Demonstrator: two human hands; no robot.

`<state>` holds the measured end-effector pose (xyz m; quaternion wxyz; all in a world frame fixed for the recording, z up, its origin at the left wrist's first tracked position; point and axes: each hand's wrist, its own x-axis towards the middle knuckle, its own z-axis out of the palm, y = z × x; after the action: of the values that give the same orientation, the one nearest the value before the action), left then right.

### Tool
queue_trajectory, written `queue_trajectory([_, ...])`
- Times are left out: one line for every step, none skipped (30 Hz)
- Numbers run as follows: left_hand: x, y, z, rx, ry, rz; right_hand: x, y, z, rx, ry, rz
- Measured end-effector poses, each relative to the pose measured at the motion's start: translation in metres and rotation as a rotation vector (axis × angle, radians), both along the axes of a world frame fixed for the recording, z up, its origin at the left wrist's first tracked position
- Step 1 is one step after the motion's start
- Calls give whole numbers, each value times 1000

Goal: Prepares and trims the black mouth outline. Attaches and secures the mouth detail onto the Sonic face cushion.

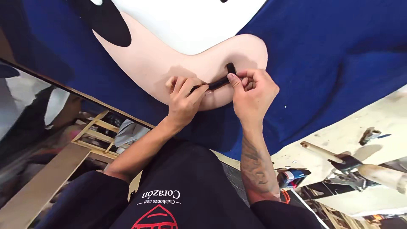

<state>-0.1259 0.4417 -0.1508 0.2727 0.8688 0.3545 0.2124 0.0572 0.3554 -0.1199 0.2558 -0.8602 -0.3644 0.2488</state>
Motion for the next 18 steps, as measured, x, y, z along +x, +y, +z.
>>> queue_trajectory([-6,1,3,0,42,-7,-2,-1,-3,17,-25,12])
queue_trajectory([-12,3,4,7,78,-26,-2,-1,-6,35,-50,24])
queue_trajectory([-16,5,5,13,95,-48,-2,-1,-8,52,-67,34])
queue_trajectory([-18,6,5,13,91,-66,-3,-2,-9,66,-75,44])
queue_trajectory([-19,7,4,6,64,-70,-3,-3,-10,84,-77,54])
queue_trajectory([-17,9,3,-8,29,-61,-3,-4,-10,105,-73,62])
queue_trajectory([-15,10,4,-29,-1,-44,-2,-3,-10,117,-64,76])
queue_trajectory([-13,10,6,-52,-14,-28,0,-1,-10,116,-56,91])
queue_trajectory([-13,11,8,-69,-9,-14,3,2,-12,111,-59,97])
queue_trajectory([-15,12,10,-77,2,-7,5,3,-13,100,-74,111])
queue_trajectory([-16,13,12,-77,19,-2,6,4,-14,93,-96,127])
queue_trajectory([-18,15,14,-85,49,-2,7,4,-15,89,-108,140])
queue_trajectory([-20,18,17,-99,93,-5,7,5,-15,85,-114,147])
queue_trajectory([-21,23,20,-111,136,1,8,7,-14,80,-111,152])
queue_trajectory([-22,27,22,-127,167,4,8,8,-12,74,-93,156])
queue_trajectory([-23,30,22,-137,197,-1,9,8,-10,76,-67,157])
queue_trajectory([-21,34,22,-133,227,-15,14,8,-10,92,-37,154])
queue_trajectory([-18,38,23,-131,265,-27,19,6,-10,103,2,173])
